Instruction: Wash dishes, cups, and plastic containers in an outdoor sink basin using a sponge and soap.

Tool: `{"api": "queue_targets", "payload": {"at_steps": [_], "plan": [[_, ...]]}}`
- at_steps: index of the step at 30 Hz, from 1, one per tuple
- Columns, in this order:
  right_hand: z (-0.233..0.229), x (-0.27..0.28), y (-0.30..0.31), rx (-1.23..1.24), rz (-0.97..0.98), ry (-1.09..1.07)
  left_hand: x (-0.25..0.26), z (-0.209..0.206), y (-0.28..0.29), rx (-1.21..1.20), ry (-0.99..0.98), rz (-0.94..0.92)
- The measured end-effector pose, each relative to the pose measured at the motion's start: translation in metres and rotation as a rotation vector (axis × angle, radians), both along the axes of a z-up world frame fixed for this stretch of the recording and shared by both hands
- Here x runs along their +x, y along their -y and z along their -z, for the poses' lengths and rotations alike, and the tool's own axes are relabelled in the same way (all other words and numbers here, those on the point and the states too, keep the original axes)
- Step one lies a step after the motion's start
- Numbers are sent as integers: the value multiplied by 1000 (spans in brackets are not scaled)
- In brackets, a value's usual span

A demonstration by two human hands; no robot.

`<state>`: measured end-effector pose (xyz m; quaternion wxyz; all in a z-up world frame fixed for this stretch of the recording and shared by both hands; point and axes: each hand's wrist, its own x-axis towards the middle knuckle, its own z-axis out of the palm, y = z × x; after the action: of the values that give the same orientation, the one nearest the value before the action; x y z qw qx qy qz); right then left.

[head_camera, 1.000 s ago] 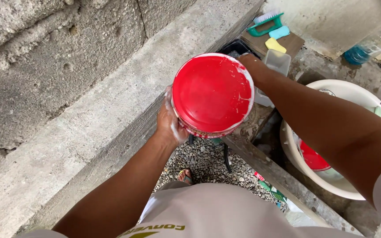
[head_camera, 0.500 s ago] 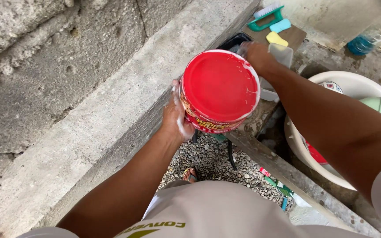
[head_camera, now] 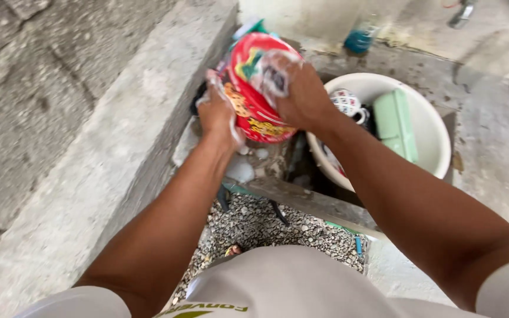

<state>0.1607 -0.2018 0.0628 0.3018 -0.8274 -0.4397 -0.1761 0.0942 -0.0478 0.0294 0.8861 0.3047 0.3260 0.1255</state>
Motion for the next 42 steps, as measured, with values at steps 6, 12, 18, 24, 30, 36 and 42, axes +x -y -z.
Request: {"api": "queue_targets", "payload": {"at_steps": [6, 12, 18, 24, 30, 36, 42], "plan": [[-10, 32, 70, -47, 148, -379, 33, -5, 40, 40, 236, 8], [1, 20, 111, 127, 78, -395, 35, -33, 82, 187, 209, 104], [5, 48, 135, 177, 236, -361, 41, -9, 122, 215, 79, 171], [10, 14, 165, 35, 34, -330, 45, -17, 118, 256, 191, -12], [14, 73, 182, 56, 317, -525, 44, -17, 156, 198, 107, 85], [-26, 11, 183, 192, 152, -703, 63, 8, 154, 271, 370, 95], [16, 29, 235, -227, 243, -880, 42, -21, 159, 311, 239, -12]]}}
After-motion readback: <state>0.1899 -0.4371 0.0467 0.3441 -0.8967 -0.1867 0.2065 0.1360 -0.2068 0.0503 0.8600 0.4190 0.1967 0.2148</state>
